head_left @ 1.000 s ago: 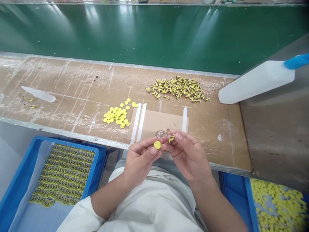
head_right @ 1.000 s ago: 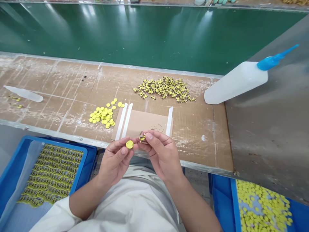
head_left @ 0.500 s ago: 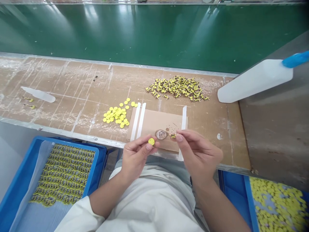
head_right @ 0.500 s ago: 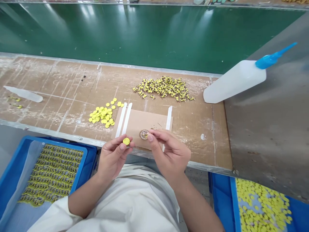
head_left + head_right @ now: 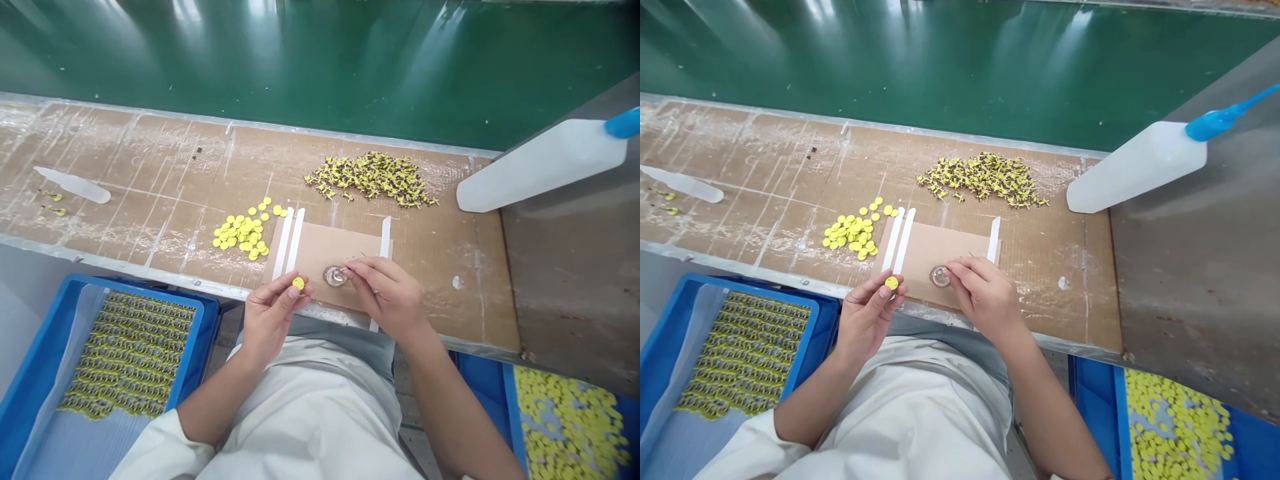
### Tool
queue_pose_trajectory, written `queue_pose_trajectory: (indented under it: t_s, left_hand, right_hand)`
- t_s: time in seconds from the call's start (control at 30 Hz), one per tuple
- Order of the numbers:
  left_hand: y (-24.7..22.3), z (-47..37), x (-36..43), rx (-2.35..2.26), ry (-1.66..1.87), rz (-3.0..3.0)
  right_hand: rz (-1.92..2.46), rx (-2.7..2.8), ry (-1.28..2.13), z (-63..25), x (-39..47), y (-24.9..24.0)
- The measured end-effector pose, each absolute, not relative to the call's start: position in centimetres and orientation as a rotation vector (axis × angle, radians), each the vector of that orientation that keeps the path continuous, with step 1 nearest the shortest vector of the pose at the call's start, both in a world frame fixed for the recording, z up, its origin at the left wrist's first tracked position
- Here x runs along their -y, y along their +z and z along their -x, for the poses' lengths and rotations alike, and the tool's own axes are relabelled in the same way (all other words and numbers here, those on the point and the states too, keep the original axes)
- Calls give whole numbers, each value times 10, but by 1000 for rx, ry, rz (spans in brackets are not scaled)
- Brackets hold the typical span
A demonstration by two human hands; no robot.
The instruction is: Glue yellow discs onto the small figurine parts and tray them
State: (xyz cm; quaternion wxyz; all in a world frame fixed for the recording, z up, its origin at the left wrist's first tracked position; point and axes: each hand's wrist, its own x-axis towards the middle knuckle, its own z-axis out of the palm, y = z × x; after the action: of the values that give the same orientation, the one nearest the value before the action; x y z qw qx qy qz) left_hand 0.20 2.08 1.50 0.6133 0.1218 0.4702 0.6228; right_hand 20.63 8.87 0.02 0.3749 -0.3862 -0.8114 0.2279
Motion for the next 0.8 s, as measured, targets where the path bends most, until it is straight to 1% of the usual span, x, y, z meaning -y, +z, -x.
queue_pose_trajectory:
  t_s: [0.27,0.57,0.8]
  left_hand:
    - [13,-1,-20,-1052,1433,-290]
    - [12,0,-21,-1040,1418,-302]
    - [11,1,-21,-1017,1416,-301]
  right_hand:
    - [961,2098,576,-203,-93,1]
    - [971,2003,624,-202,-90,14]
    - [1168,1792,730,-203,-86,11]
